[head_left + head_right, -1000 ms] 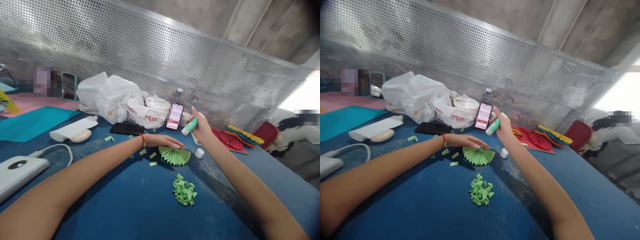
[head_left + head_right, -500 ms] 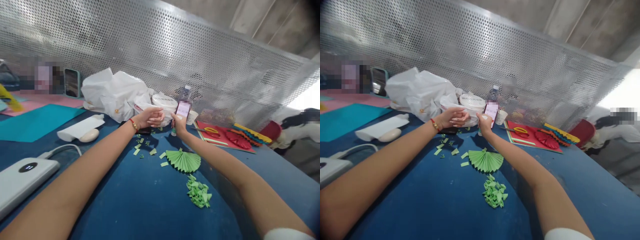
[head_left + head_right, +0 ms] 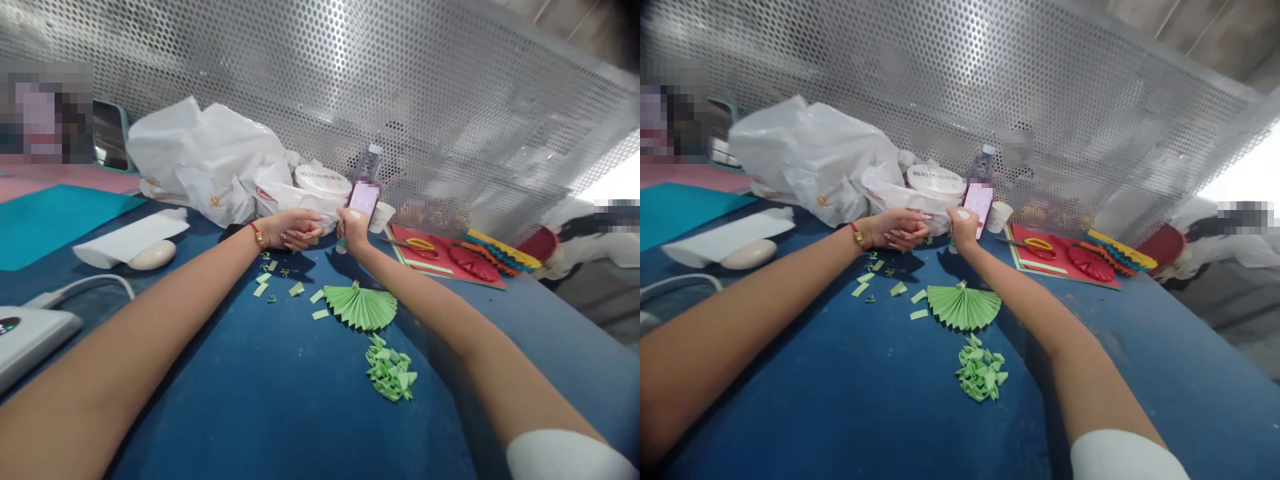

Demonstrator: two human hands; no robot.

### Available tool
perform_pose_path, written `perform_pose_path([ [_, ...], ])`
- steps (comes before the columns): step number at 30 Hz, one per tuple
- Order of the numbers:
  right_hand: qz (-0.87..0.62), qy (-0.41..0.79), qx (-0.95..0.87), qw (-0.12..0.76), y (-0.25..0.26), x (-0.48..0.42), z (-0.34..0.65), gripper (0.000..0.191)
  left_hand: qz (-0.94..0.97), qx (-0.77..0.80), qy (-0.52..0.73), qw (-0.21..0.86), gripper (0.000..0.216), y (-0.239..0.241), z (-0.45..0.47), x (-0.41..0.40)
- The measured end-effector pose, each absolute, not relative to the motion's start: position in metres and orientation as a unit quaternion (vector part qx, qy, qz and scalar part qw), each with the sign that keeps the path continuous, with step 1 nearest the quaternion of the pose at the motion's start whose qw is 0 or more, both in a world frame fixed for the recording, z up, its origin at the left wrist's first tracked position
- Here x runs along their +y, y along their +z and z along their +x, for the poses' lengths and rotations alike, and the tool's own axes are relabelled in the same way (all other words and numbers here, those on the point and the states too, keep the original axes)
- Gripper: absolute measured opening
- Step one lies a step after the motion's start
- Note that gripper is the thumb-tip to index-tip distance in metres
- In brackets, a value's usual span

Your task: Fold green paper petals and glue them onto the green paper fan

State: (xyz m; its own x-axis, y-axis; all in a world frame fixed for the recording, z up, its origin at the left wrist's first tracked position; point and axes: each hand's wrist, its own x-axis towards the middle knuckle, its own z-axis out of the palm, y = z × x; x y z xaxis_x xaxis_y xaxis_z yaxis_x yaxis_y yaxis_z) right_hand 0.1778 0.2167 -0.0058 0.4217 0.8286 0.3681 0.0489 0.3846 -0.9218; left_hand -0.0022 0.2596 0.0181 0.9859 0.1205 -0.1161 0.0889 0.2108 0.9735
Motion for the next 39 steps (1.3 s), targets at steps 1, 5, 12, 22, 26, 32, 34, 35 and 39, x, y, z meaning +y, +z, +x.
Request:
perform_pose_path([
  [1, -0.480, 0.279, -0.453, 0.698, -0.005, 0.217, 0.179, 0.040, 0.628, 0.088, -0.002, 0.773, 0.049, 0.016, -0.001, 0.260],
  [5, -0.486, 0.276, -0.438, 0.704, -0.007, 0.213, 0.179, 0.038, 0.627, 0.095, -0.045, 0.772, 0.047, 0.012, 0.008, 0.262],
  [12, -0.490, 0.264, -0.437, 0.706, -0.005, 0.220, 0.183, 0.044, 0.626, 0.078, -0.070, 0.773, 0.047, 0.008, 0.018, 0.257],
  [22, -0.473, 0.281, -0.463, 0.695, -0.002, 0.217, 0.176, 0.040, 0.620, 0.081, -0.071, 0.777, 0.052, 0.007, 0.026, 0.241],
  [26, -0.466, 0.296, -0.454, 0.699, -0.002, 0.218, 0.184, 0.041, 0.614, 0.103, -0.089, 0.777, 0.056, 0.005, 0.017, 0.232],
  [32, -0.435, 0.321, -0.501, 0.676, -0.005, 0.208, 0.165, 0.041, 0.596, 0.124, -0.101, 0.787, 0.056, 0.004, 0.023, 0.237],
  [34, -0.429, 0.325, -0.503, 0.676, -0.003, 0.213, 0.158, 0.040, 0.592, 0.132, -0.098, 0.789, 0.058, 0.004, 0.023, 0.238],
  [35, -0.427, 0.328, -0.502, 0.677, -0.003, 0.216, 0.157, 0.040, 0.590, 0.136, -0.094, 0.791, 0.059, 0.004, 0.022, 0.238],
  [39, -0.421, 0.343, -0.498, 0.676, -0.004, 0.220, 0.166, 0.041, 0.580, 0.150, -0.076, 0.797, 0.062, 0.002, 0.014, 0.238],
])
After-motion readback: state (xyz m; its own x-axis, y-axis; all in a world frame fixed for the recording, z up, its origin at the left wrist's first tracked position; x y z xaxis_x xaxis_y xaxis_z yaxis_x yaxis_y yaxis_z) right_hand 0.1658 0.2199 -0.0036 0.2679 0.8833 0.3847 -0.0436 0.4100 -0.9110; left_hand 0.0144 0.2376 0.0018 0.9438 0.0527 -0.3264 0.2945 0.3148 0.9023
